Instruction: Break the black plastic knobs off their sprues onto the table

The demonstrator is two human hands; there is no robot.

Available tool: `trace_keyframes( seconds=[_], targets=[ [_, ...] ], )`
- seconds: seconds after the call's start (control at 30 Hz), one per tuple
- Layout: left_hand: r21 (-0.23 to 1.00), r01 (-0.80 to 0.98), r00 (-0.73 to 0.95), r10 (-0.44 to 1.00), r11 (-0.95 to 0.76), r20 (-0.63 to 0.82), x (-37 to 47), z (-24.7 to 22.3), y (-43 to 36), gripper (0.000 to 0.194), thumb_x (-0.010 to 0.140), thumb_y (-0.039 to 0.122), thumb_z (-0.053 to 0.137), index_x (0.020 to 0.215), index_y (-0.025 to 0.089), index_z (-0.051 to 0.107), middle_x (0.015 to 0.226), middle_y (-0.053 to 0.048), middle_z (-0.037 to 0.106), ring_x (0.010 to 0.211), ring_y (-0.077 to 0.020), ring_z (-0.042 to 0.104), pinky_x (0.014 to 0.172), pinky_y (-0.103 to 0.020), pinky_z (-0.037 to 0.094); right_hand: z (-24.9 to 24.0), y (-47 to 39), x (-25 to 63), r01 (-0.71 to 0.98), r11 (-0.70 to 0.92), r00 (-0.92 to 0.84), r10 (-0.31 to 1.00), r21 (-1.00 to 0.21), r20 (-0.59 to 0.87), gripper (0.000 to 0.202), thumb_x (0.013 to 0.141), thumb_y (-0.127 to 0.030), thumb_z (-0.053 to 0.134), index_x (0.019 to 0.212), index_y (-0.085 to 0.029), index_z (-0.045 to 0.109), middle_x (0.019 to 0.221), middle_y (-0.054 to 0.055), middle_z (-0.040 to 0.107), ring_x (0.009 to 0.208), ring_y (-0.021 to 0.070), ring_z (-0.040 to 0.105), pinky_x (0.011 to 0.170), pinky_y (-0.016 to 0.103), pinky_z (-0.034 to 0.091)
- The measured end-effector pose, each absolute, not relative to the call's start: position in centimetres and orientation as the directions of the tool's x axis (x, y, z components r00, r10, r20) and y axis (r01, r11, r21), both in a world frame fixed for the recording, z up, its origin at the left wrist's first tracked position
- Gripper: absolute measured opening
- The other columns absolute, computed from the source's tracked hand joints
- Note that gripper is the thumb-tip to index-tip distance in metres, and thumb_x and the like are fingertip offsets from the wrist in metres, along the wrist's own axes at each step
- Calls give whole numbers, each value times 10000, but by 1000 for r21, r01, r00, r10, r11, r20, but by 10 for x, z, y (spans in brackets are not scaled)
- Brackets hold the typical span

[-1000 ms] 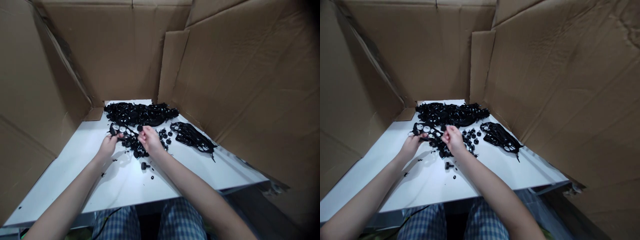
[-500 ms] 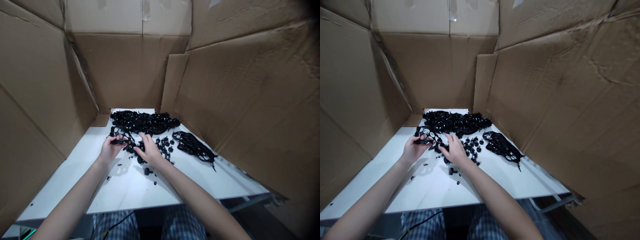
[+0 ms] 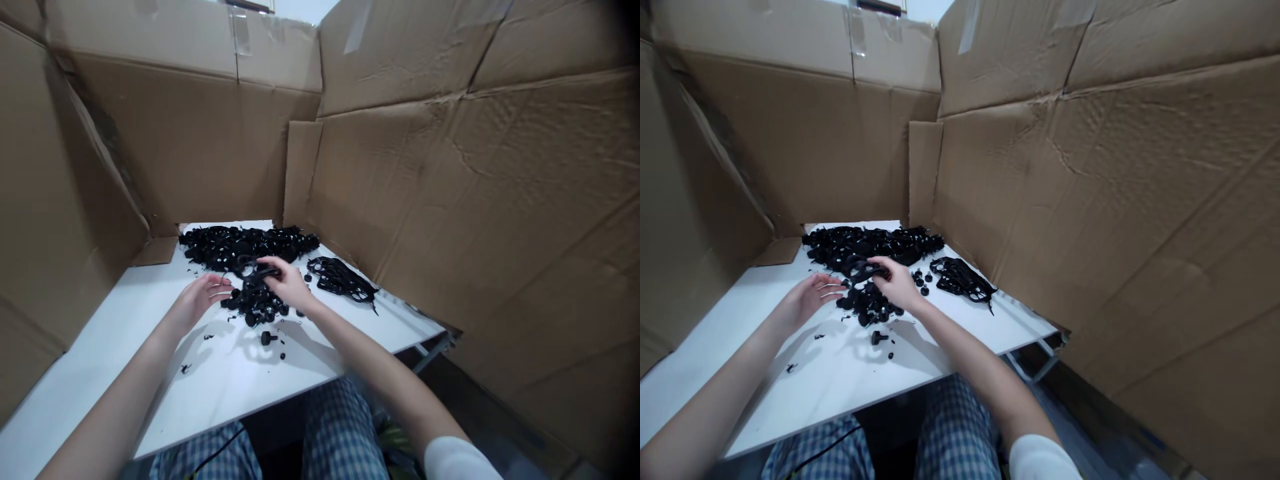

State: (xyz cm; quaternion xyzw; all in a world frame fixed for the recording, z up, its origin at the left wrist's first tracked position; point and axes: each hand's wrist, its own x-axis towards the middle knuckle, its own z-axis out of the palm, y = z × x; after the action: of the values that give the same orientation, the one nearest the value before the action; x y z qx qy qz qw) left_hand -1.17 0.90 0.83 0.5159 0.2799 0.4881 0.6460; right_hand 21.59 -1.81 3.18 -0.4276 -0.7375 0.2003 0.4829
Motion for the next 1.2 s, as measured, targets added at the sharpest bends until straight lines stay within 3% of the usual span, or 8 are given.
trace_keyframes(
  seconds=[0.1,0.2,0.33,0.47,0.63,0.87,1.07,1.2],
  targets=[
    [991,-81,267,956,-104,122,-8,7,7,312,748,471,591,800,164,617,900,-79,666,868,-242,644,815,-396,516,69,-27,256,716,435,-34,803,-546,595,411,782,-117,492,1180,-190,569,1167,77,628,1058,187,594,892,316,476],
    [989,59,213,970,-135,119,-1,2,5,213,740,377,567,761,167,584,811,-55,645,783,-210,627,769,-360,509,97,-34,296,995,-33,68,917,-98,393,472,859,-198,467,1329,-225,446,1248,106,534,1116,210,560,929,330,456],
    [956,204,186,967,-211,174,5,-5,3,150,754,321,486,725,186,543,752,-27,619,741,-193,596,713,-322,472,97,-37,327,970,-222,203,964,98,172,391,745,-106,612,1135,-80,596,1225,261,493,1054,363,582,806,444,496],
    [858,374,236,931,-351,278,7,-6,-2,128,765,304,509,697,200,539,671,1,567,666,-180,518,639,-293,377,72,-30,330,959,-184,178,983,216,50,339,845,-97,536,1181,-136,566,1358,207,436,1194,306,500,899,427,474],
    [721,481,357,862,-499,359,11,-7,-7,123,796,235,443,687,204,488,691,2,531,654,-169,480,621,-285,338,58,-9,315,953,-186,217,970,239,-108,333,892,-355,563,1163,-161,558,1154,73,596,974,183,610,826,394,533],
    [612,555,380,826,-564,417,17,-15,1,114,826,202,385,747,205,468,764,-20,543,730,-177,509,675,-289,380,66,36,233,988,-4,-26,980,153,196,311,892,-115,436,1181,-106,553,1212,214,560,1170,319,503,931,445,425],
    [509,629,382,804,-587,456,13,-13,5,122,825,170,385,762,207,484,796,-33,584,767,-191,529,752,-320,400,65,127,167,976,217,-203,945,-30,256,651,876,-383,541,1450,-266,255,1512,151,270,1268,343,432,946,409,431],
    [449,707,323,814,-546,482,7,-9,7,142,851,176,374,822,197,512,868,-60,611,846,-222,534,813,-367,391,55,169,162,961,234,-196,952,-149,234,581,852,-380,603,1373,-220,402,1393,161,429,1137,279,552,925,421,466]
  ],
)
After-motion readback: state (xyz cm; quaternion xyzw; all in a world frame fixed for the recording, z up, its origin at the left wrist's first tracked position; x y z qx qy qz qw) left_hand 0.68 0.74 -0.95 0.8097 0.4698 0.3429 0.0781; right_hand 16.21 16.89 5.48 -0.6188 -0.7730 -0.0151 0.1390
